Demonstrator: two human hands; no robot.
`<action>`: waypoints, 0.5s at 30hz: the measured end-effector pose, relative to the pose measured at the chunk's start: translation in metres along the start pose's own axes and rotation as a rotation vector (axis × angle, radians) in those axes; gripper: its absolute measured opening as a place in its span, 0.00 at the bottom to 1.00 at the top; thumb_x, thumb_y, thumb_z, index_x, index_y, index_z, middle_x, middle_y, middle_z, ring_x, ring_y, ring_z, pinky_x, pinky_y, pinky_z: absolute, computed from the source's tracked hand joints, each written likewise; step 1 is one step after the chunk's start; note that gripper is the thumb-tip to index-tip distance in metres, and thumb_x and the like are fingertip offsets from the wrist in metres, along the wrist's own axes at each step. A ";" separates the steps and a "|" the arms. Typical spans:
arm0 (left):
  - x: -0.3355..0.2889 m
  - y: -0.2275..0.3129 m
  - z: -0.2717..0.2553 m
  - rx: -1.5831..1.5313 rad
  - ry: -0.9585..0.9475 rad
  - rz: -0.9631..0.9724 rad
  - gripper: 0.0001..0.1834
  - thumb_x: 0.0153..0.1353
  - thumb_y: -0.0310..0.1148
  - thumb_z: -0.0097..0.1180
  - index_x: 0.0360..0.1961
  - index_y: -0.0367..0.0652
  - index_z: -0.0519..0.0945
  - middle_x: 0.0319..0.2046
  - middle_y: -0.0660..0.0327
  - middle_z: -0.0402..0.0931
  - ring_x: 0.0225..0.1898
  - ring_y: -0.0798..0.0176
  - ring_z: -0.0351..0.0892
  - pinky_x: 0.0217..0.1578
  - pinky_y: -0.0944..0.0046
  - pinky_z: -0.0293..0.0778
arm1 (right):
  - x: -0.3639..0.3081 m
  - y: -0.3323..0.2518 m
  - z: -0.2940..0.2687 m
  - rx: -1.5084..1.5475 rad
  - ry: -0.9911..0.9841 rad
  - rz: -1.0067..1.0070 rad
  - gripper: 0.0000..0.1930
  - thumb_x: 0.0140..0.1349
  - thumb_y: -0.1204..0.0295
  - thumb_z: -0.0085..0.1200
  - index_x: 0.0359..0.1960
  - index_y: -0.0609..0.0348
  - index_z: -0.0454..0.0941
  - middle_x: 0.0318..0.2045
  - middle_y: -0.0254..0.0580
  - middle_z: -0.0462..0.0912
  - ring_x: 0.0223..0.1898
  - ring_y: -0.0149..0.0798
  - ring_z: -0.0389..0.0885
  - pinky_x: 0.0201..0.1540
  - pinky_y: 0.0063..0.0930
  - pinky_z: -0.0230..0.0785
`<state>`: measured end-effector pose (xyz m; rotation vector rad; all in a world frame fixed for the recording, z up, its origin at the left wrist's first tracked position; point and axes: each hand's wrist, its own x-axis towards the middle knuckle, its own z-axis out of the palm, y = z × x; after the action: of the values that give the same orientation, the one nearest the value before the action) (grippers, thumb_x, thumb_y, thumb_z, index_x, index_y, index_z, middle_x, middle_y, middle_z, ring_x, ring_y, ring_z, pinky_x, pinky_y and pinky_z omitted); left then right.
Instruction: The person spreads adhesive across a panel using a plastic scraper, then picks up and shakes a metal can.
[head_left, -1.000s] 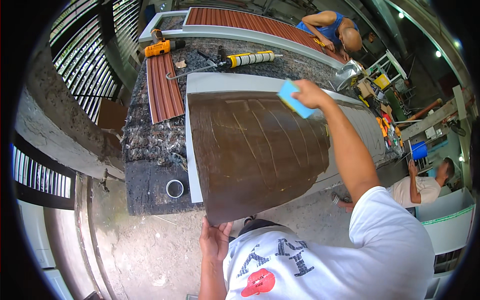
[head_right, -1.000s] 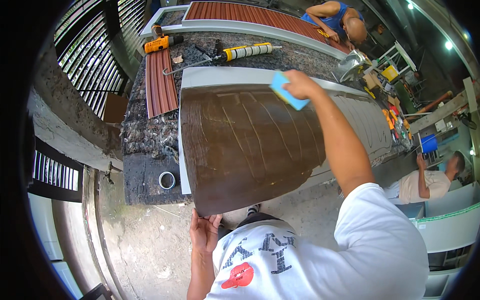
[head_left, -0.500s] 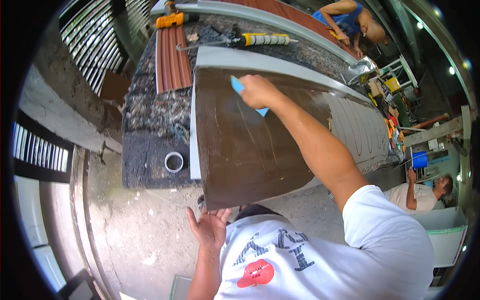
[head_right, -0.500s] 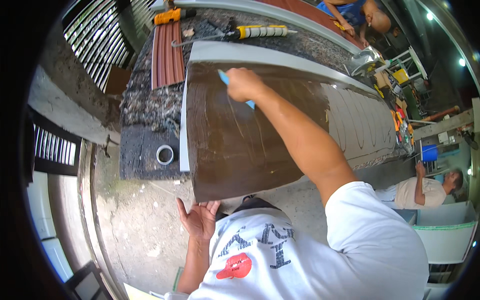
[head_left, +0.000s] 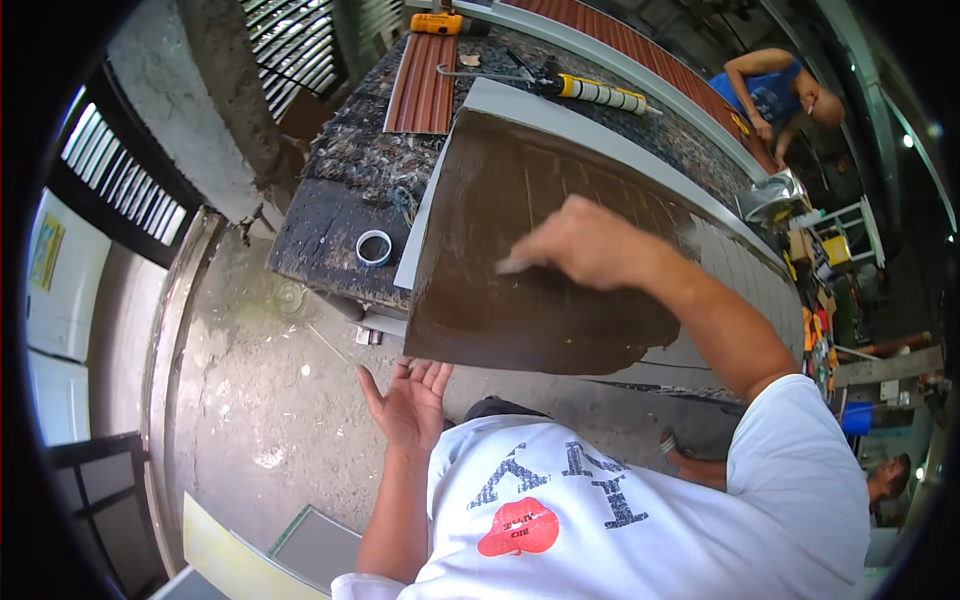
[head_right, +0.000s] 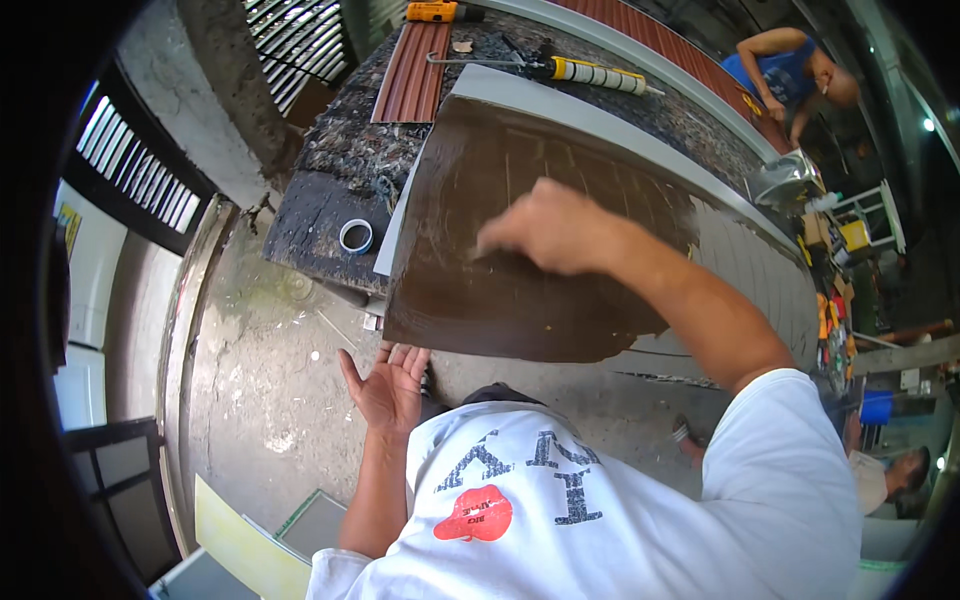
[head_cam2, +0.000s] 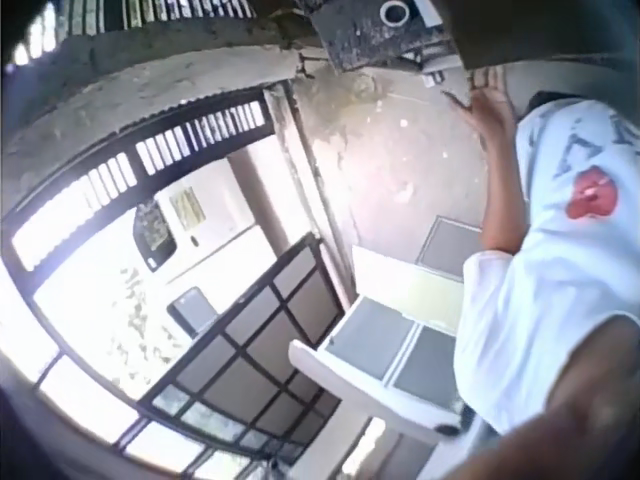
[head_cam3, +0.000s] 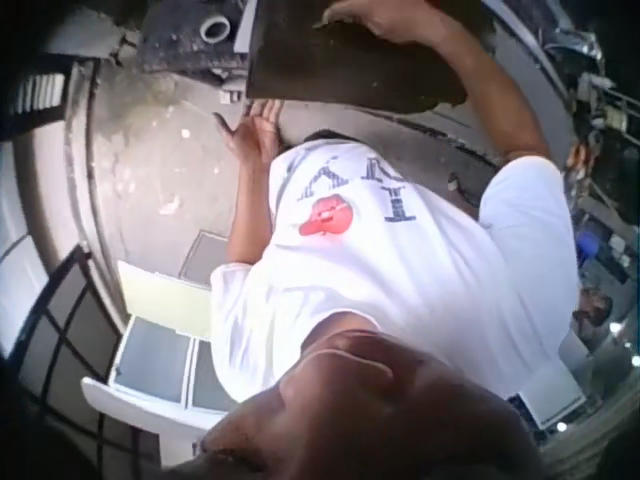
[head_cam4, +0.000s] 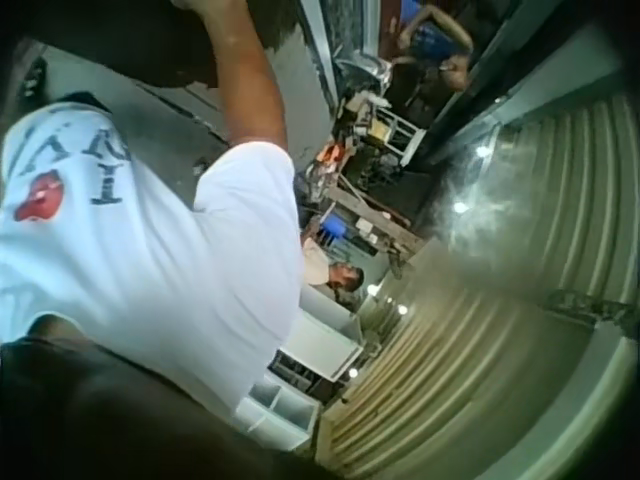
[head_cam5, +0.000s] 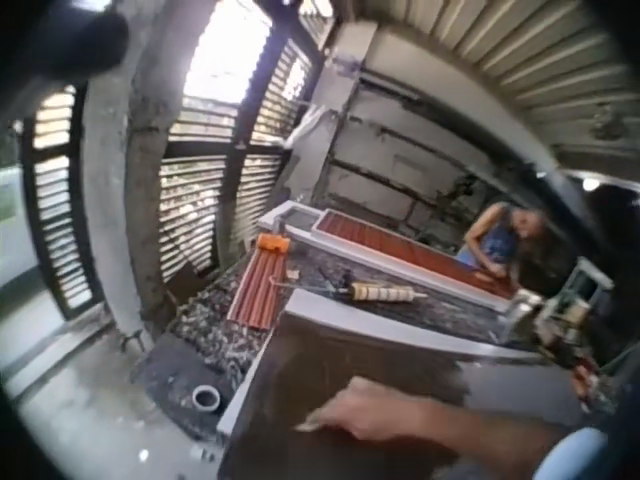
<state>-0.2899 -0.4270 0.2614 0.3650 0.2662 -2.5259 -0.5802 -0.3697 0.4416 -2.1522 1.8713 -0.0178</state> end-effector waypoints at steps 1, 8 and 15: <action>0.000 -0.005 0.000 -0.011 -0.020 0.035 0.38 0.64 0.64 0.45 0.48 0.32 0.71 0.49 0.40 0.74 0.54 0.45 0.76 0.61 0.47 0.68 | 0.003 -0.002 -0.019 0.028 0.068 0.078 0.14 0.60 0.74 0.47 0.43 0.45 0.83 0.36 0.32 0.87 0.33 0.41 0.84 0.38 0.33 0.71; 0.009 -0.023 -0.014 0.042 -0.098 0.224 0.36 0.66 0.61 0.44 0.47 0.31 0.69 0.47 0.41 0.73 0.53 0.46 0.75 0.61 0.48 0.69 | 0.050 0.010 0.019 -0.174 -0.023 0.118 0.14 0.61 0.73 0.49 0.47 0.43 0.81 0.36 0.28 0.85 0.40 0.38 0.81 0.47 0.33 0.63; 0.000 -0.029 -0.008 0.089 -0.022 0.367 0.35 0.67 0.58 0.45 0.49 0.29 0.66 0.50 0.40 0.70 0.54 0.45 0.73 0.61 0.48 0.69 | 0.002 0.001 0.030 -0.182 -0.183 -0.258 0.14 0.60 0.71 0.50 0.46 0.41 0.81 0.37 0.27 0.84 0.40 0.36 0.78 0.53 0.40 0.59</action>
<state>-0.3045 -0.4012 0.2566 0.3820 0.0695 -2.1832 -0.5755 -0.3654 0.4125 -2.4111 1.5376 0.2962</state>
